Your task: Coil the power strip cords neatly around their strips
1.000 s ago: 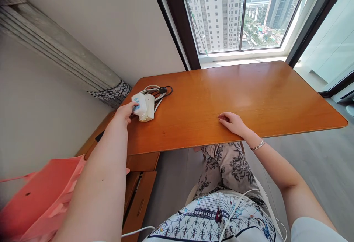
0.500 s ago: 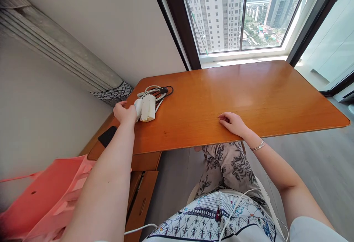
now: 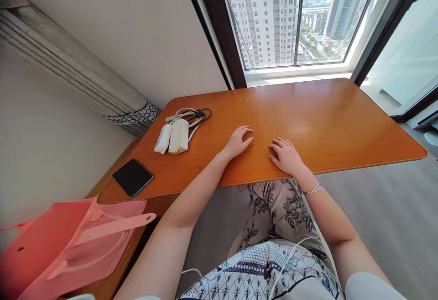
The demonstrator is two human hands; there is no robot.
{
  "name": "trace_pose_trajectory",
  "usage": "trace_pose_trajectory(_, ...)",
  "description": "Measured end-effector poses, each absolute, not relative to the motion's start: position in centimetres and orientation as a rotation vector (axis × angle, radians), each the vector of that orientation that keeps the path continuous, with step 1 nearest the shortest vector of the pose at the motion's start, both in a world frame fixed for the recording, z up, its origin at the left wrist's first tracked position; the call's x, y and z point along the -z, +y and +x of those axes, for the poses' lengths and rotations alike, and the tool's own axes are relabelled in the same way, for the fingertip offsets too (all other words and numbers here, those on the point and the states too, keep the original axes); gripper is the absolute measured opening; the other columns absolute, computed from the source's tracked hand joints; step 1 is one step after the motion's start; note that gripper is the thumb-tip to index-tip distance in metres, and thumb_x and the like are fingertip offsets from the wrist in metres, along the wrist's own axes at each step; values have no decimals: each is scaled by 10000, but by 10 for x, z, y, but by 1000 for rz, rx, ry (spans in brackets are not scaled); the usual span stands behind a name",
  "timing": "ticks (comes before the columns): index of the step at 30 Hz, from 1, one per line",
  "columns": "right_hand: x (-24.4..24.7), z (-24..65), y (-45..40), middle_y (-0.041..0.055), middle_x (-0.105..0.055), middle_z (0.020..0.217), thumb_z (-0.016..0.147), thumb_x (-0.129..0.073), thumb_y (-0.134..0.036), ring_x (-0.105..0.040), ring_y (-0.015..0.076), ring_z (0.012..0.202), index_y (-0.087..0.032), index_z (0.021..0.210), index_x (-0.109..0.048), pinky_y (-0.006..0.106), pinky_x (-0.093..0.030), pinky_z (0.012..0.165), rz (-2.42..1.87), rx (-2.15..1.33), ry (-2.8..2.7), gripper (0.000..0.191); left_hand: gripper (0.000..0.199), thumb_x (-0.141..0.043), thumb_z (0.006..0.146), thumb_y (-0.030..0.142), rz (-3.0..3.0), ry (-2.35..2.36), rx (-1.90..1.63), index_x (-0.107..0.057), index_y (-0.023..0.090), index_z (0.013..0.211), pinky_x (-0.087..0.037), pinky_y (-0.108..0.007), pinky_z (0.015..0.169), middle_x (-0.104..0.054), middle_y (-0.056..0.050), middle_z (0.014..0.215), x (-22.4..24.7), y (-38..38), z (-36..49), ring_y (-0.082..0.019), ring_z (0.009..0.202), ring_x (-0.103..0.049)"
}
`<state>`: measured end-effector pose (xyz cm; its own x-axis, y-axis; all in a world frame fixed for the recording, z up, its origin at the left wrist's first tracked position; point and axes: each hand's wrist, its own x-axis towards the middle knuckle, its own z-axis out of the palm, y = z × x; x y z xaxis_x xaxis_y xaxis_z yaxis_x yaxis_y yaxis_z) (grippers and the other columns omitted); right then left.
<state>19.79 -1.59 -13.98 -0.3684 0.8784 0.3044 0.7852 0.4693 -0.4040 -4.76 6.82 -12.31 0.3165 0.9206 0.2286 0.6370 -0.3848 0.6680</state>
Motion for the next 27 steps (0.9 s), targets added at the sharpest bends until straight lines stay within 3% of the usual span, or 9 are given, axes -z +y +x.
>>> trace_pose_trajectory(7, 139, 198, -17, 158, -630, 1457, 963, -604, -377, -497, 352, 1453, -212, 1281, -708, 610, -371, 1209, -1391, -277, -2258, 373, 380, -548, 935, 370, 2268, 1398, -659, -683, 167, 1227, -283, -518, 1253, -582, -180, 1497, 132, 61, -46, -335, 1451, -476)
trace_pose_trajectory(14, 137, 196, -18, 159, -629, 1460, 965, -608, -371, -500, 355, 1453, -210, 1285, -707, 615, -371, 1212, -1393, -272, -2265, 372, 404, -556, 928, 368, 2272, 1400, -637, -664, 164, 1260, -223, -535, 1284, -560, -189, 1530, 132, 60, -46, -341, 1496, -441)
trace_pose_trajectory(27, 136, 195, -19, 158, -639, 1450, 984, -587, -370, -519, 340, 1438, -178, 1292, -697, 586, -397, 1207, -1418, -194, -2309, 379, 418, -514, 974, 344, 2464, 1511, -489, -628, 159, 1331, -311, -492, 1280, -555, -138, 1555, 134, 60, -45, -289, 1486, -472)
